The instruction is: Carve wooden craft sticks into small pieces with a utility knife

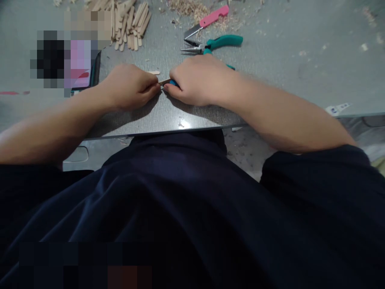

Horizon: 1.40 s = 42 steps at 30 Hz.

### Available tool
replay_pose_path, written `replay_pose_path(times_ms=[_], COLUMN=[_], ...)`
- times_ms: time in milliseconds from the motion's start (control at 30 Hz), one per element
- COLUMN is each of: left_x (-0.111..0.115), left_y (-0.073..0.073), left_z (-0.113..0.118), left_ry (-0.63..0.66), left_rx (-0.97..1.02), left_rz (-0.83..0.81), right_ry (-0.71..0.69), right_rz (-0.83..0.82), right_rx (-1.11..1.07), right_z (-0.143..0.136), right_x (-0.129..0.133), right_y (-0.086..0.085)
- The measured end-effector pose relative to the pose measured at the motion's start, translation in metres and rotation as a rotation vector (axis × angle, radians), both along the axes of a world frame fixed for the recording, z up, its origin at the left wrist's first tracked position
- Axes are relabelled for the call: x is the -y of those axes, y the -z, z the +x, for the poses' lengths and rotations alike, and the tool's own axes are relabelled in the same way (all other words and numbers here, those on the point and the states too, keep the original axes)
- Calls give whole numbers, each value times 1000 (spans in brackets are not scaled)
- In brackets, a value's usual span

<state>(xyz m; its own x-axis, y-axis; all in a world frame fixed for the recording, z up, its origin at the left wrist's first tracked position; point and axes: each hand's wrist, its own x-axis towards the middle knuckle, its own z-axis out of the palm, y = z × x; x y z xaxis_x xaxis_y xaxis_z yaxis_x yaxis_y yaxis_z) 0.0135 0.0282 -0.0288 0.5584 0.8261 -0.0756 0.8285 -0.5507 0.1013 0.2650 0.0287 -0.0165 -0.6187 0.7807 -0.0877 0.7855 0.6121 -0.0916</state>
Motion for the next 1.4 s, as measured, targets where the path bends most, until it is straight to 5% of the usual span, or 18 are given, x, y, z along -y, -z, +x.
replay_pose_path(times_ms=[200, 433, 900, 1233, 1400], left_x=[-4, -9, -6, -2, -6], left_y=[8, 15, 16, 15, 9], left_z=[-4, -6, -3, 0, -2], left_ry=[12, 83, 104, 53, 38], left_rx=[-44, 89, 123, 34, -5], left_rz=[36, 30, 56, 83, 48], right_ry=[-57, -33, -29, 40, 0], right_rz=[-200, 51, -86, -159, -81], right_rx=[-315, -83, -315, -197, 34], right_z=[8, 2, -4, -10, -6], right_x=[-13, -12, -3, 5, 0], right_y=[14, 13, 18, 2, -9])
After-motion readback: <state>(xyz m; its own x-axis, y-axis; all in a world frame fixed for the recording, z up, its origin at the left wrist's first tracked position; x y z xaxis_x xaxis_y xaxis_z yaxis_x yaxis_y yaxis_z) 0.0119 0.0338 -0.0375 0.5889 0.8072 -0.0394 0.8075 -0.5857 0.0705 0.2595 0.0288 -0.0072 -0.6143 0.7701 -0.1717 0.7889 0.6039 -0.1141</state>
